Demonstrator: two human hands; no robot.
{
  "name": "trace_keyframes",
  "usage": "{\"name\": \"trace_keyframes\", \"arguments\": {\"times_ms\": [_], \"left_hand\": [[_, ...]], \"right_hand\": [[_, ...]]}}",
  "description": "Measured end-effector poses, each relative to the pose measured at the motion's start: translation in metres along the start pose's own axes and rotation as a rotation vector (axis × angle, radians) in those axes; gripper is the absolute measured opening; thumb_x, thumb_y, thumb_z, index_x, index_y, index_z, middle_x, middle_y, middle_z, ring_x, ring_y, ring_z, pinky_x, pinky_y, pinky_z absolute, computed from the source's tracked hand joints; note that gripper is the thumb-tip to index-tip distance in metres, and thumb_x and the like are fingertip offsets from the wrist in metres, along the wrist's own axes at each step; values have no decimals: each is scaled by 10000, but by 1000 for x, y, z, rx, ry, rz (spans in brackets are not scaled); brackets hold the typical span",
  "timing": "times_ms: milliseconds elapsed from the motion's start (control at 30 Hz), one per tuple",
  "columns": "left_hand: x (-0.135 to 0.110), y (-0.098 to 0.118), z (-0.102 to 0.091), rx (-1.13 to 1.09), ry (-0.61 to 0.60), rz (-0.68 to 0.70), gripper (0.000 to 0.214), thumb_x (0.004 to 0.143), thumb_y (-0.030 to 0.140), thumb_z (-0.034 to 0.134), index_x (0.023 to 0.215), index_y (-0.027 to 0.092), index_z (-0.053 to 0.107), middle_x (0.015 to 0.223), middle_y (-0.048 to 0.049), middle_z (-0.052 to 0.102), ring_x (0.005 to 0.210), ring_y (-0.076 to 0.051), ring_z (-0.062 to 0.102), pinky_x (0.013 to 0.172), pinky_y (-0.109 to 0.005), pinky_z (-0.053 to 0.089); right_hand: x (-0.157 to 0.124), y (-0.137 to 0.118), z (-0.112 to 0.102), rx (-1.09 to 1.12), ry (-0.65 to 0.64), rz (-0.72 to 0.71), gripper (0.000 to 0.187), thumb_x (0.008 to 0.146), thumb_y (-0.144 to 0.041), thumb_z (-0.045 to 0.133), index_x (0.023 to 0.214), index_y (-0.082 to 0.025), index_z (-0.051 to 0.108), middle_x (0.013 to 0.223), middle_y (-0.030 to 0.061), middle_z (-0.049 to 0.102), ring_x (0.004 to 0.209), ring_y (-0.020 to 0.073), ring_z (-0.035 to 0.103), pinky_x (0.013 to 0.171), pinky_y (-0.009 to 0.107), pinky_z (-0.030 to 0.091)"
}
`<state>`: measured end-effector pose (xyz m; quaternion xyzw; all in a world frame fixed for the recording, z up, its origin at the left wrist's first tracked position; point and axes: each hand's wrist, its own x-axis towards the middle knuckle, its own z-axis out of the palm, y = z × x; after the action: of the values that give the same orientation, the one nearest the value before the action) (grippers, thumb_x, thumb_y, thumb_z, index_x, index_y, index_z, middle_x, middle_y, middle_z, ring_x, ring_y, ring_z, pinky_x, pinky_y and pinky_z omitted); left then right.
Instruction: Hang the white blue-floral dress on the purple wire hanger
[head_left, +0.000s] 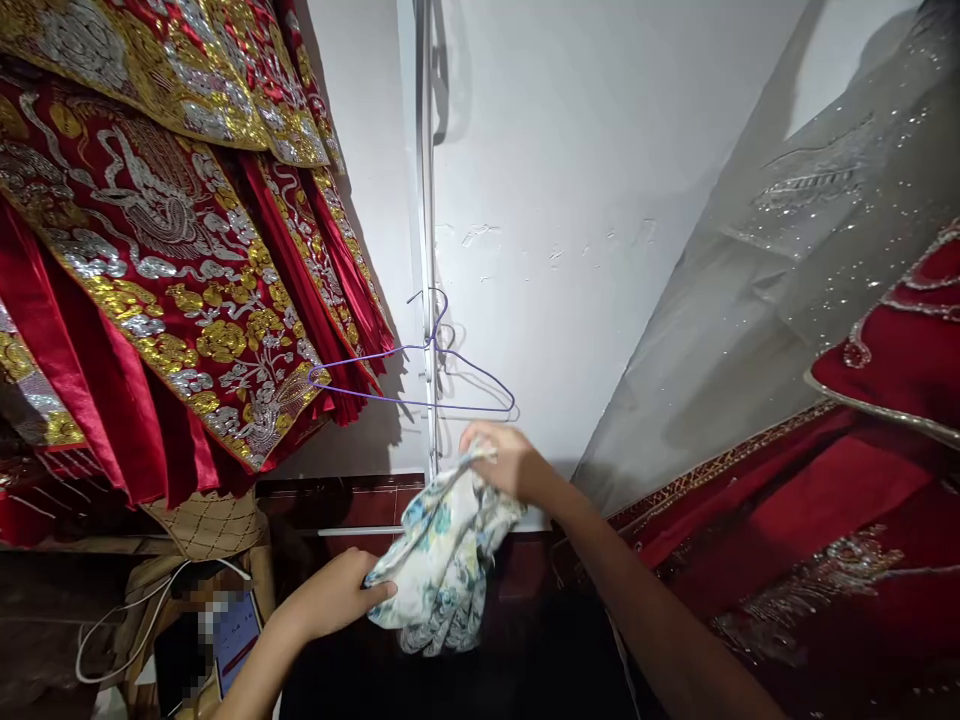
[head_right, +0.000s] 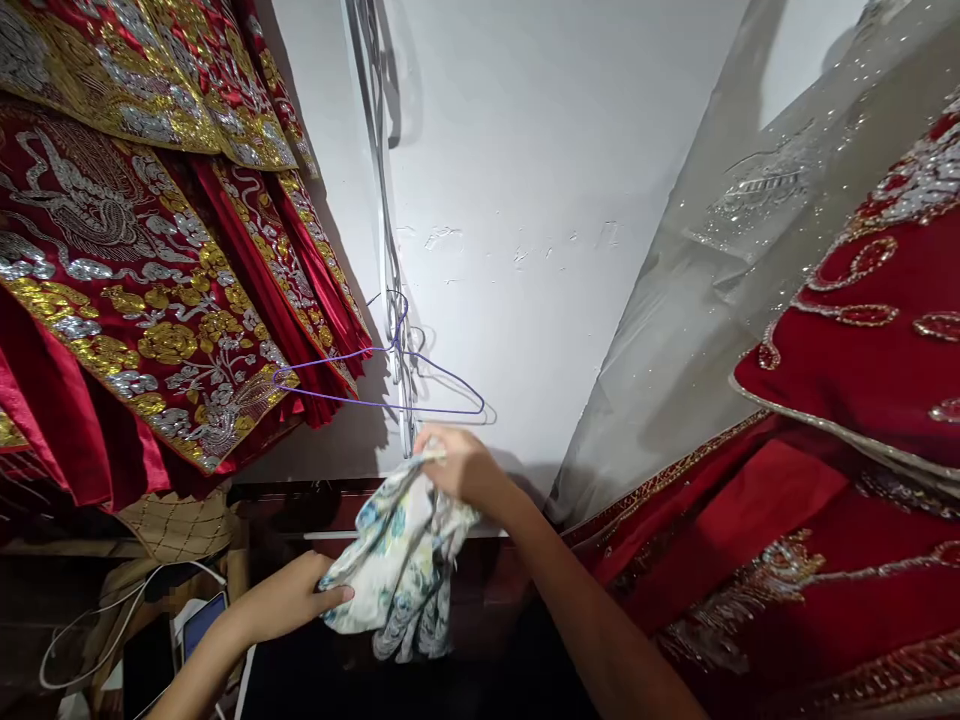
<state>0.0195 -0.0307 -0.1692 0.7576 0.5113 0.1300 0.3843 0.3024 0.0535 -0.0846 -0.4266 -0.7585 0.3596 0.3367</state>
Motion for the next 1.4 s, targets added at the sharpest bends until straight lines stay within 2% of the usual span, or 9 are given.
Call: {"name": "trace_keyframes", "arguments": {"times_ms": [67, 167, 433, 533, 633, 800, 1033, 1233, 1400], "left_hand": [[-3, 3, -4, -4, 35, 8, 412, 878, 558, 520, 830, 169, 649, 882, -54, 651, 856, -230, 561, 812, -292, 440], [-4, 17, -7, -39, 65, 31, 454, 914, 569, 454, 760, 161, 581, 802, -32, 593, 778, -195, 520, 707, -254, 406], [-24, 0, -24, 246, -12, -162, 566, 890, 669, 422, 684, 171, 595, 631, -14, 539, 635, -193, 537, 595, -264, 365], [-24, -20, -50, 391, 86, -87, 449, 948, 529, 403, 929, 218, 727, 959, -75, 718, 946, -277, 654, 855, -354, 456], [-10, -23, -86, 496, 269, 50, 333, 916, 362, 474, 1094, 241, 729, 1366, -96, 597, 1283, -307, 517, 1083, -439, 363], [21, 28, -126, 495, 501, 254, 328, 925, 301, 406, 1061, 178, 677, 1365, -119, 565, 1306, -294, 475, 1121, -467, 350], [46, 96, -124, 383, 744, 303, 371, 860, 195, 463, 1210, 202, 586, 1094, -81, 684, 1002, -267, 629, 934, -404, 475], [48, 86, -146, 85, 605, 351, 332, 819, 217, 537, 1089, 195, 729, 1061, -59, 742, 1014, -262, 659, 947, -350, 491], [49, 87, -177, -327, 299, 220, 312, 727, 311, 753, 998, 158, 777, 940, -102, 766, 795, -260, 702, 668, -301, 550]], "right_hand": [[25, 12, -2, 55, 238, 2, 412, 743, -151, 564, 1146, -222, 618, 895, 18, 669, 634, 137, 543, 607, 246, 438], [60, 37, 10, 149, 333, -25, 545, 761, -187, 551, 1303, -245, 535, 1041, 47, 677, 868, 196, 604, 794, 295, 466], [54, 90, 25, 54, 390, -68, 74, 737, -206, 488, 663, -207, 491, 621, -28, 511, 624, 145, 457, 598, 236, 336], [28, 94, 15, 35, 398, -71, 124, 739, -197, 485, 638, -209, 414, 586, -44, 427, 586, 127, 386, 566, 239, 286], [10, 90, 4, 64, 406, -95, 132, 739, -181, 479, 645, -208, 389, 592, -48, 380, 589, 120, 348, 551, 242, 263], [4, 73, -6, 142, 366, -90, 166, 736, -190, 487, 622, -207, 368, 591, -42, 358, 596, 121, 337, 534, 246, 248], [-7, 36, -8, 343, -24, -83, 224, 771, -250, 513, 915, -175, 667, 824, 29, 644, 752, 179, 558, 670, 273, 428], [-11, 60, -69, 400, 604, -73, 890, 662, -161, 563, 1511, -264, 319, 811, -22, 686, 591, 143, 563, 546, 244, 437], [0, 63, -136, 377, 330, 119, 497, 629, -205, 680, 1122, -146, 703, 831, 51, 731, 612, 159, 629, 537, 252, 468]]}}
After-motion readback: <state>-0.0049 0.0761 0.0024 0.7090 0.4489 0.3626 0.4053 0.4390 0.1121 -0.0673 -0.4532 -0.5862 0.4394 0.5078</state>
